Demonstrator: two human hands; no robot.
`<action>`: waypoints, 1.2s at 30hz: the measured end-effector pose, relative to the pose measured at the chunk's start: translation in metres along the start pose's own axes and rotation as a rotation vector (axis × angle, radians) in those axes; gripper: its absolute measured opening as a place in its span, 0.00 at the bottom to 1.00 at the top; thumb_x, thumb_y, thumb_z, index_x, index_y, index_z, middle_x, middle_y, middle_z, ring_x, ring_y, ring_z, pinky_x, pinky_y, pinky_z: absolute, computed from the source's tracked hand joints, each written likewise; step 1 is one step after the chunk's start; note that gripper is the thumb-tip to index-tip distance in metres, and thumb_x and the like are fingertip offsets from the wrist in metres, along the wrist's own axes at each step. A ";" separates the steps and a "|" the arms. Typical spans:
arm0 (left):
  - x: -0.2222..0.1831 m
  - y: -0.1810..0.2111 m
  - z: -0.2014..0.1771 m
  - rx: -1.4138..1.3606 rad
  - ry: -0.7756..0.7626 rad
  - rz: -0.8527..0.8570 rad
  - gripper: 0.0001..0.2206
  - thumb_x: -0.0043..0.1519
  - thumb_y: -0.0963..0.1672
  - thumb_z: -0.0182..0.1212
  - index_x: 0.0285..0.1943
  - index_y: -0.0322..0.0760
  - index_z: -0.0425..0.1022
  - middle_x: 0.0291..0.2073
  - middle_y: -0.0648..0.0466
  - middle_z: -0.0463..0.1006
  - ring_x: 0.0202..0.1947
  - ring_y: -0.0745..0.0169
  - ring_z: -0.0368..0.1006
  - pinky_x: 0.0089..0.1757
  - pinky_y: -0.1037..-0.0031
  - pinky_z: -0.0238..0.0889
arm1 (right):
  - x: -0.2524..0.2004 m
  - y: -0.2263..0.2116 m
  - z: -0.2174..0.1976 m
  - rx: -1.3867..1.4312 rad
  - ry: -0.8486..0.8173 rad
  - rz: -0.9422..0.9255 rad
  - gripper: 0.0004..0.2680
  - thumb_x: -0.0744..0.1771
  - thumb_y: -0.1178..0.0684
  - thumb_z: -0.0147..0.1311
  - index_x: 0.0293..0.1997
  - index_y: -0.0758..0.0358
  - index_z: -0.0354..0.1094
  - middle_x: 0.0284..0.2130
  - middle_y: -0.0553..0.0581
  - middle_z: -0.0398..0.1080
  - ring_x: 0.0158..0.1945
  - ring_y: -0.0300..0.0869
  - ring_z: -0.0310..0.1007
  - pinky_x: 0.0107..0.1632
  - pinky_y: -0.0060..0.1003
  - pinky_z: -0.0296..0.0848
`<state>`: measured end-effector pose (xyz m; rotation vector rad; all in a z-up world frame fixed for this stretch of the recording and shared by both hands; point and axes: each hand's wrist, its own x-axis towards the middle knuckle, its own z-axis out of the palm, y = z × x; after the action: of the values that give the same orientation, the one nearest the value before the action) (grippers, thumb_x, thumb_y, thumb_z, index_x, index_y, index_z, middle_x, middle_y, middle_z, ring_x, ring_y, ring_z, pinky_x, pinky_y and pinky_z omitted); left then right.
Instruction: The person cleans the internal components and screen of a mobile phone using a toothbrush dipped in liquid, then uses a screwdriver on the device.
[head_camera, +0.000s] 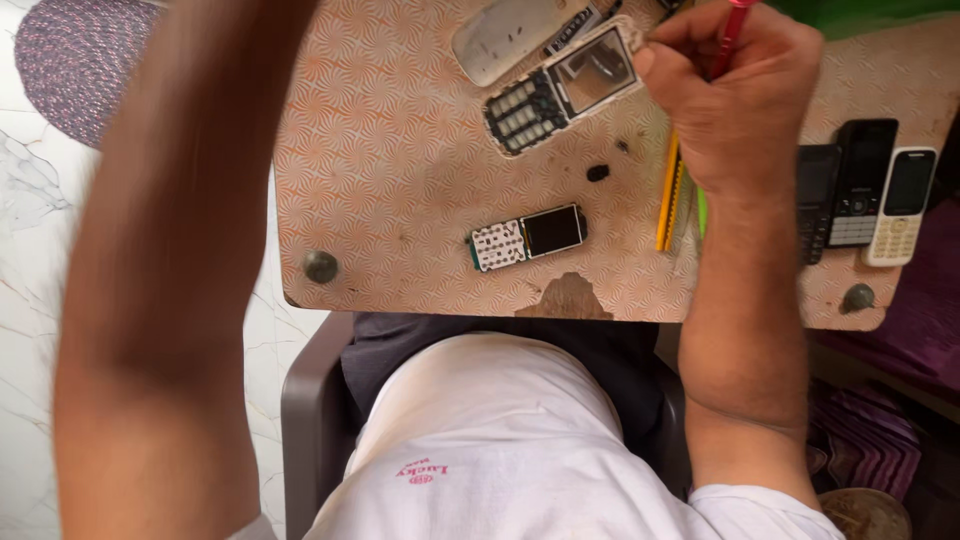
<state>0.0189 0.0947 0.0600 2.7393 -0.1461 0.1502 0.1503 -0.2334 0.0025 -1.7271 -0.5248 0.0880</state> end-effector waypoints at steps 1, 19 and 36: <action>0.001 -0.003 0.002 0.015 -0.006 -0.014 0.07 0.56 0.39 0.68 0.38 0.37 0.74 0.32 0.50 0.77 0.31 0.56 0.72 0.37 0.61 0.65 | 0.000 0.002 0.002 -0.013 0.005 0.005 0.03 0.70 0.68 0.59 0.42 0.69 0.74 0.29 0.53 0.73 0.29 0.32 0.72 0.30 0.24 0.69; 0.040 -0.058 -0.008 0.127 -0.153 -0.058 0.14 0.60 0.38 0.67 0.53 0.35 0.71 0.41 0.50 0.78 0.30 0.60 0.73 0.34 0.67 0.67 | -0.007 0.010 -0.003 -0.067 -0.082 -0.027 0.04 0.72 0.69 0.60 0.41 0.70 0.74 0.28 0.50 0.72 0.28 0.28 0.68 0.28 0.22 0.63; 0.039 -0.009 0.021 -0.270 0.202 -0.113 0.22 0.64 0.37 0.66 0.67 0.33 0.68 0.49 0.49 0.80 0.29 0.64 0.75 0.31 0.74 0.69 | -0.010 -0.003 -0.004 -0.120 0.013 0.045 0.02 0.71 0.67 0.63 0.43 0.71 0.77 0.27 0.50 0.73 0.26 0.29 0.68 0.28 0.22 0.63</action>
<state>0.0607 0.0919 0.0418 2.4392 0.0424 0.3467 0.1418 -0.2407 0.0038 -1.8564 -0.4895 0.0786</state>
